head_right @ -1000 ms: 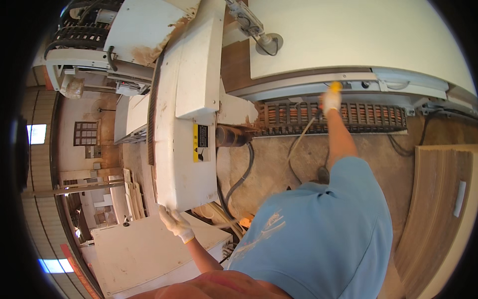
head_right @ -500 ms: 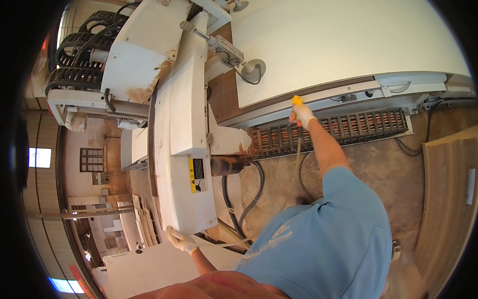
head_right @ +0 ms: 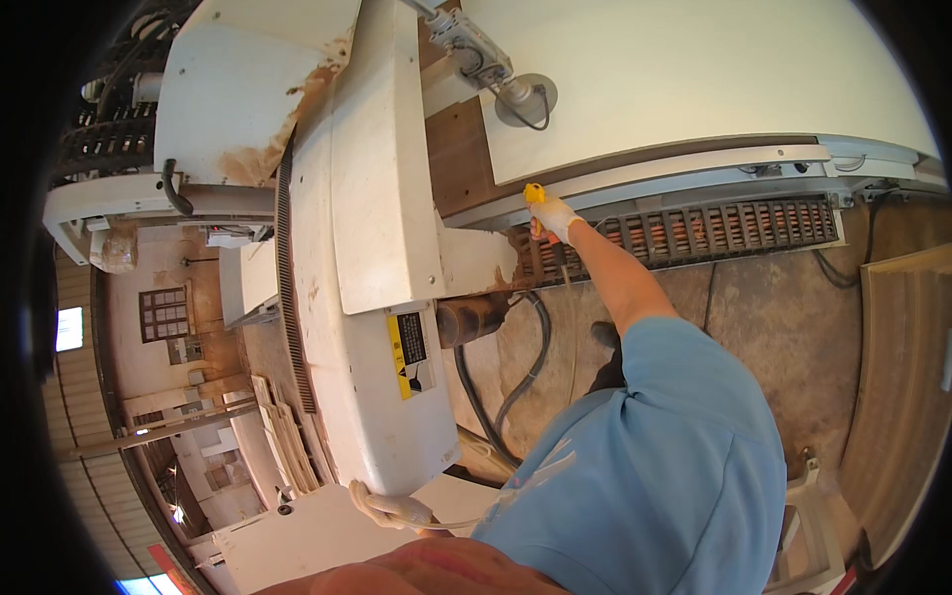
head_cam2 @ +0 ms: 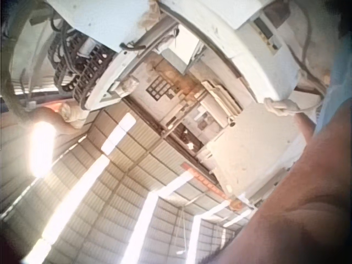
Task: The person uses a handheld air blower to clean dust from a CNC machine and then from several white wooden planks. They then apply small adhesive labels to the ends of the planks one by one.
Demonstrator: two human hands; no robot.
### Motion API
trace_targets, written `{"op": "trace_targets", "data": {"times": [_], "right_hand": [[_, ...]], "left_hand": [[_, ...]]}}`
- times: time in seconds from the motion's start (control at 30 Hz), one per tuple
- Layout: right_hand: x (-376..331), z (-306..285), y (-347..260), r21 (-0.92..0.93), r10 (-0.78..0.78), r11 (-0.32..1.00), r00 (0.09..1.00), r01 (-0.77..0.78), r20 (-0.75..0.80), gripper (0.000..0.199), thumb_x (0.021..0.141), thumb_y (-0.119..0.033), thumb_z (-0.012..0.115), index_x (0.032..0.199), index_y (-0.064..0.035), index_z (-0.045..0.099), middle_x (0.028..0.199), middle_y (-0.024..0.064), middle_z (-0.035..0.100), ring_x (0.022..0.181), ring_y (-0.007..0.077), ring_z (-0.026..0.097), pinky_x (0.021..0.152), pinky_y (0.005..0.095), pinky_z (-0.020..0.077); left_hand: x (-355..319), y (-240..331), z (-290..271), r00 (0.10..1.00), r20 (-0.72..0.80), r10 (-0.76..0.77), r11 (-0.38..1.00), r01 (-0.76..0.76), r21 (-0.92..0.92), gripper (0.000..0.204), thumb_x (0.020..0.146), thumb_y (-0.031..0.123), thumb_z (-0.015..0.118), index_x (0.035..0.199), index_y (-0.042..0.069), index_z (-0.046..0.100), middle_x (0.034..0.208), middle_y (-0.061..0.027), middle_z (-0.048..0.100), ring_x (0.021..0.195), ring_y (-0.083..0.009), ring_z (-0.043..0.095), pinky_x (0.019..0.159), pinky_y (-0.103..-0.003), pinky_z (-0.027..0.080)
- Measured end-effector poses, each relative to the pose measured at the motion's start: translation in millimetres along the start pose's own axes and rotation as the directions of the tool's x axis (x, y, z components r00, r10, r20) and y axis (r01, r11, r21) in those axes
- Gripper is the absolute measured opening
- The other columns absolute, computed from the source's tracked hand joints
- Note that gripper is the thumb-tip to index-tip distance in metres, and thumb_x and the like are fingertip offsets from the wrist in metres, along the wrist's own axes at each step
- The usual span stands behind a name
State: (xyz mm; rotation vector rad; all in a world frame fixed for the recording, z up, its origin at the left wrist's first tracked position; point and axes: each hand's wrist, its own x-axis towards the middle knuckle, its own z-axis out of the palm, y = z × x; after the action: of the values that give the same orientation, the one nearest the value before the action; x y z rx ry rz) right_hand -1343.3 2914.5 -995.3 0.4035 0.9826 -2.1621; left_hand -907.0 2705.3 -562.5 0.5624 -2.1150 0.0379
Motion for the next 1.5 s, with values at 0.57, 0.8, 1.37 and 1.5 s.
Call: {"op": "trace_targets", "data": {"times": [0.57, 0.8, 1.37, 1.5], "right_hand": [[11.4, 17.7, 3.4, 0.608, -0.069, 0.763, 0.964, 0.218, -0.259, 0.009, 0.099, -0.002, 0.050, 0.105, -0.0076, 0.055, 0.076, 0.0081, 0.059, 0.065, 0.0270, 0.063, 0.060, 0.0397, 0.0539], [56.4, 48.2, 3.2, 0.630, -0.030, 0.768, 0.989, 0.114, -0.143, 0.008, 0.102, -0.007, 0.055, 0.110, -0.0056, 0.057, 0.076, 0.0079, 0.059, 0.065, 0.0253, 0.064, 0.064, 0.0414, 0.0620], [100.4, 58.4, -16.4, 0.440, -0.001, 0.896, 0.991, 0.059, -0.132, 0.006, 0.099, -0.004, 0.054, 0.102, -0.0057, 0.060, 0.075, 0.0063, 0.061, 0.070, 0.0230, 0.066, 0.070, 0.0421, 0.0621], [91.8, 54.6, -6.9, 0.267, -0.028, 0.962, 0.994, 0.055, -0.106, 0.008, 0.102, -0.009, 0.054, 0.104, -0.0054, 0.061, 0.075, 0.0084, 0.063, 0.068, 0.0224, 0.067, 0.064, 0.0407, 0.0617]], "left_hand": [[9.4, -9.0, -2.8, 0.999, -0.034, 0.001, 1.000, -0.002, -0.013, 0.053, 0.112, 0.029, 0.039, 0.124, -0.015, 0.067, 0.145, -0.0288, 0.059, 0.136, -0.0400, 0.055, 0.117, -0.051, 0.042], [4.3, 29.0, 22.1, 0.987, -0.081, -0.138, 0.990, 0.138, -0.004, 0.053, 0.112, 0.030, 0.039, 0.126, -0.013, 0.066, 0.144, -0.0291, 0.059, 0.136, -0.0415, 0.055, 0.118, -0.052, 0.041], [10.2, 51.0, 48.2, 0.956, -0.195, -0.217, 0.969, 0.236, 0.075, 0.051, 0.113, 0.032, 0.044, 0.124, -0.010, 0.071, 0.138, -0.0286, 0.064, 0.132, -0.0368, 0.060, 0.112, -0.048, 0.048], [17.3, 68.9, 64.1, 0.926, -0.244, -0.287, 0.945, 0.316, 0.086, 0.051, 0.113, 0.033, 0.045, 0.125, -0.010, 0.070, 0.138, -0.0278, 0.064, 0.131, -0.0365, 0.061, 0.112, -0.048, 0.048]]}}
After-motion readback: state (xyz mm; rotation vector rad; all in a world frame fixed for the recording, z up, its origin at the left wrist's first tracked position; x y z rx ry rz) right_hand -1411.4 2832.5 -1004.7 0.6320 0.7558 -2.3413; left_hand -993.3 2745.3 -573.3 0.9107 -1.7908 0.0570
